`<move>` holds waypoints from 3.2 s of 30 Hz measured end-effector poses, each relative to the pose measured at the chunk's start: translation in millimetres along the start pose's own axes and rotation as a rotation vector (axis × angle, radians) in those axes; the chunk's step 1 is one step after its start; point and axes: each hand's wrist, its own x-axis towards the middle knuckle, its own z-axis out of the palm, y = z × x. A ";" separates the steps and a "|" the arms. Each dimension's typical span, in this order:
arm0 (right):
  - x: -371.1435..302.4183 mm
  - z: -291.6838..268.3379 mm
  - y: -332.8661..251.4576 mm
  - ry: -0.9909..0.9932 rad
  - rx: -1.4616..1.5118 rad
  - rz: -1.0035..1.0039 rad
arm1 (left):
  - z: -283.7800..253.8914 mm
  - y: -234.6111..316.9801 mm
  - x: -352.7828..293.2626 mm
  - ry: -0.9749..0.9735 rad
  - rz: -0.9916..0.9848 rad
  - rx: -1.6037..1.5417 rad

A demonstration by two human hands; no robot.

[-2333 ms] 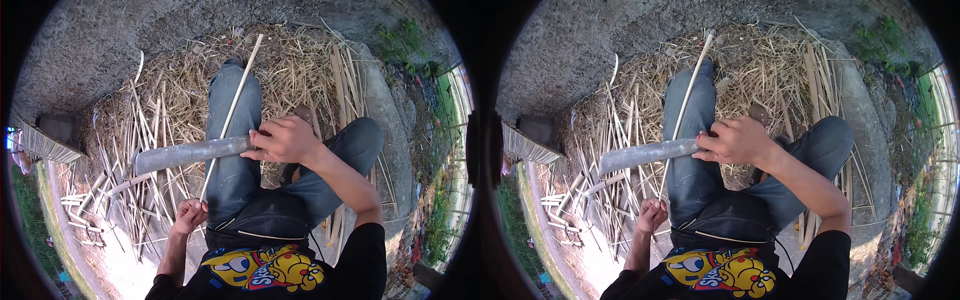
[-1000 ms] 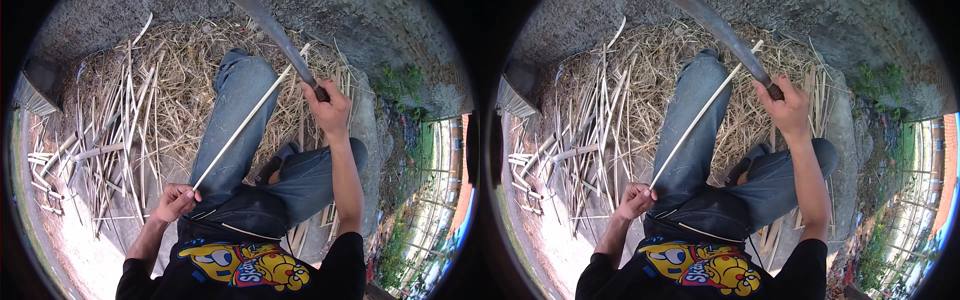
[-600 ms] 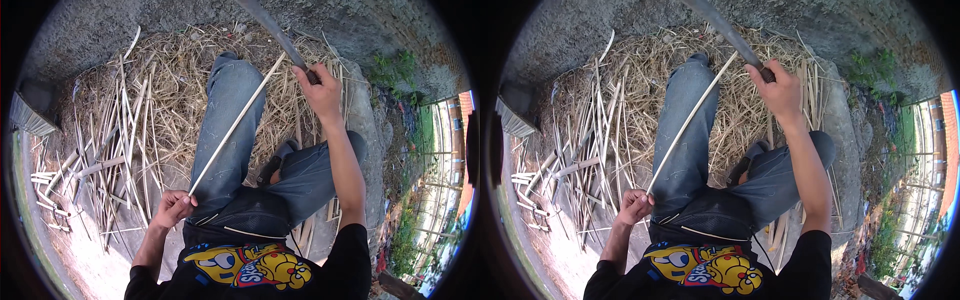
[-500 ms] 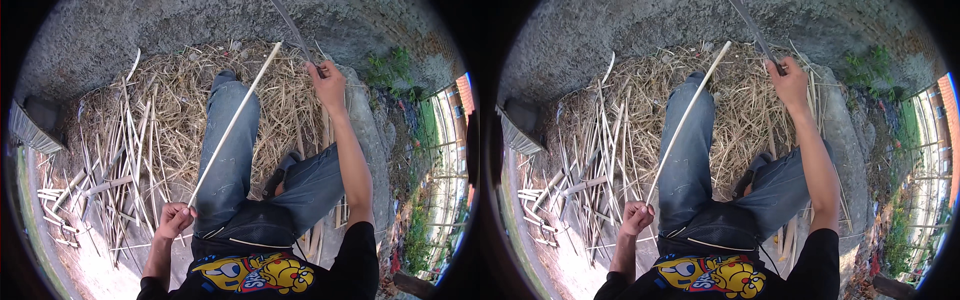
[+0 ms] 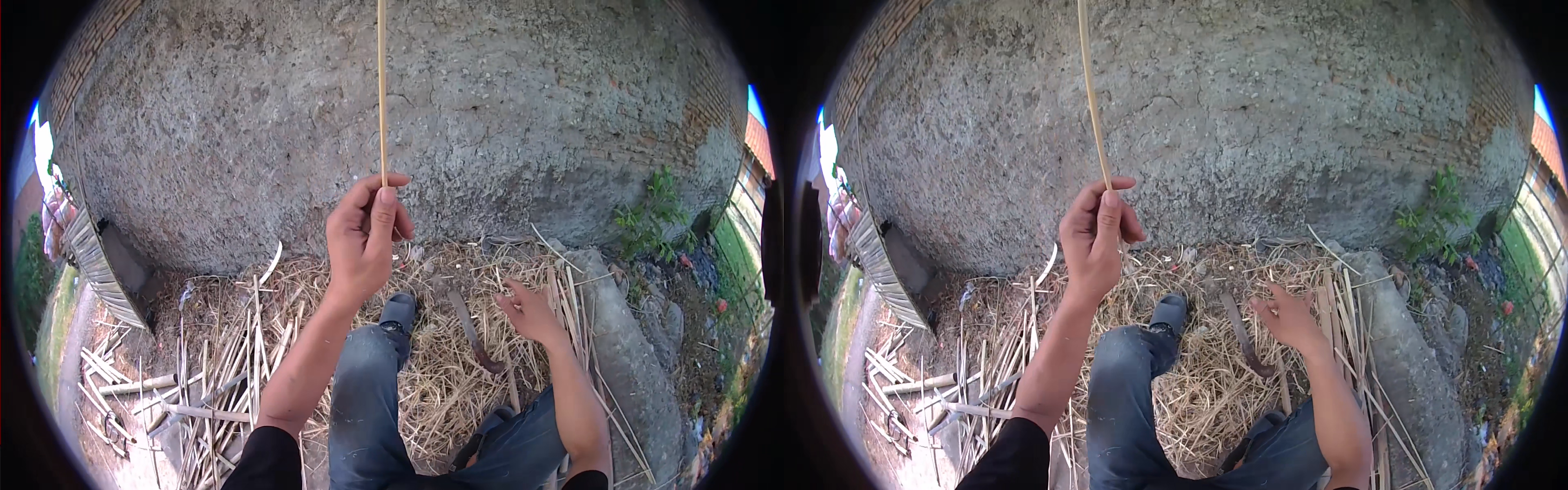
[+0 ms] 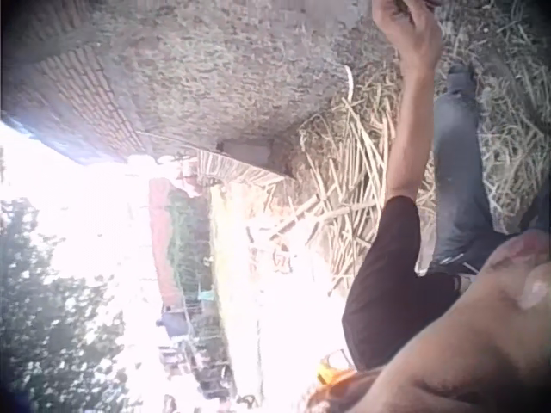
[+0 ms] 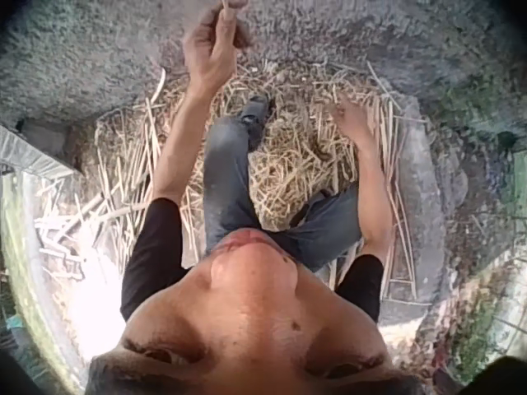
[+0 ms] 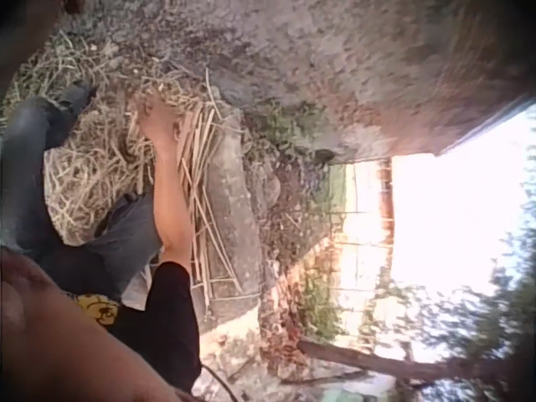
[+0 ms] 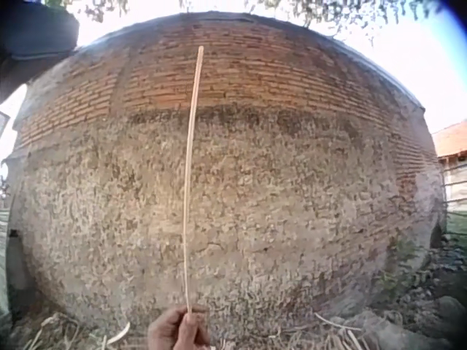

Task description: The person thins a long bamboo strip by shaving off thin layers with a machete. They hold the strip in one hand and guide the blade along its surface while seated outdoors.

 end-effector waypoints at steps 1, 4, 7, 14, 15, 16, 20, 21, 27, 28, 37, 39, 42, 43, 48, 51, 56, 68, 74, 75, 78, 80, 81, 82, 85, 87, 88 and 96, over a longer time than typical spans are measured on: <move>2.1 -5.1 -1.5 -0.056 0.270 0.096 | 18.7 -8.6 8.7 -0.046 -0.031 -0.075; 3.0 -7.6 3.0 0.052 0.596 0.139 | 71.8 -39.0 23.6 -0.162 -0.089 -0.200; -1.6 -18.7 -4.2 0.390 0.669 -0.096 | 110.5 -62.4 28.9 -0.284 -0.168 -0.222; -1.1 -10.2 -14.0 0.235 0.696 -0.140 | 156.4 -109.7 -11.3 -0.510 -0.351 -0.303; 0.9 -2.3 -11.7 0.305 0.692 -0.152 | 159.2 -109.1 -16.3 -0.512 -0.304 -0.291; 0.1 -1.3 -9.2 0.302 0.695 -0.151 | 160.4 -110.0 -17.6 -0.512 -0.256 -0.277; -10.2 -3.2 -23.8 0.162 0.602 -0.210 | 135.7 -100.8 28.2 -0.333 -0.267 -0.309; -14.6 -4.6 -27.6 0.139 0.644 -0.178 | 127.5 -96.2 44.3 -0.334 -0.269 -0.275; -30.5 6.1 -15.2 0.026 0.594 -0.137 | 105.8 -70.4 120.0 -0.205 -0.030 -0.206; -32.2 7.9 -10.7 0.029 0.592 -0.147 | 104.5 -63.3 130.4 -0.202 -0.021 -0.203; -34.9 -2.3 -8.6 -0.208 0.432 -0.048 | 61.7 -22.4 170.3 0.118 0.201 -0.273; -35.4 -6.1 -6.4 -0.247 0.464 -0.031 | 56.8 -29.2 164.4 0.190 0.202 -0.326; -37.0 -9.7 -4.3 -0.349 0.591 0.008 | 46.7 -34.0 166.6 0.223 0.199 -0.383; -38.3 -10.3 -3.6 -0.412 0.684 0.030 | 43.0 -37.1 166.8 0.206 0.203 -0.411; -36.7 -18.4 -1.7 -0.603 0.731 0.038 | 23.9 -41.3 169.8 0.179 0.184 -0.518; -35.7 -25.0 -7.6 -0.640 0.734 0.027 | 16.2 -43.0 170.7 0.162 0.152 -0.556; -35.9 -22.8 0.6 -0.691 0.636 0.007 | 14.7 -43.6 170.7 0.166 0.155 -0.522; -44.6 -14.8 24.0 -0.745 0.645 -0.049 | 40.6 -44.6 166.8 0.118 0.177 -0.457; -40.4 -9.9 15.8 -0.796 0.565 -0.064 | 34.5 -49.7 166.3 -0.034 0.209 -0.358; -40.0 -8.5 17.6 -0.783 0.549 -0.040 | 37.5 -47.5 164.9 -0.056 0.211 -0.319; -42.1 -2.9 21.7 -0.792 0.530 0.002 | 51.1 -46.4 161.0 -0.096 0.207 -0.328; -41.5 -0.1 23.0 -0.733 0.425 -0.030 | 59.8 -45.6 160.2 -0.140 0.239 -0.321; -39.8 1.1 23.1 -0.728 0.404 -0.024 | 64.2 -47.5 160.1 -0.127 0.265 -0.307; -40.1 1.2 23.3 -0.733 0.399 -0.023 | 66.9 -47.5 160.2 -0.120 0.264 -0.307; -41.2 5.0 22.8 -0.660 0.338 -0.051 | 74.2 -49.0 160.4 -0.103 0.292 -0.361; -39.9 5.9 23.8 -0.683 0.311 -0.039 | 75.1 -46.8 159.2 -0.085 0.286 -0.354; -39.4 4.5 20.4 -0.687 0.314 -0.043 | 74.0 -46.1 158.9 -0.070 0.283 -0.355; -37.3 -3.9 3.5 -0.675 0.359 0.026 | 59.9 -55.2 166.5 -0.073 0.054 -0.491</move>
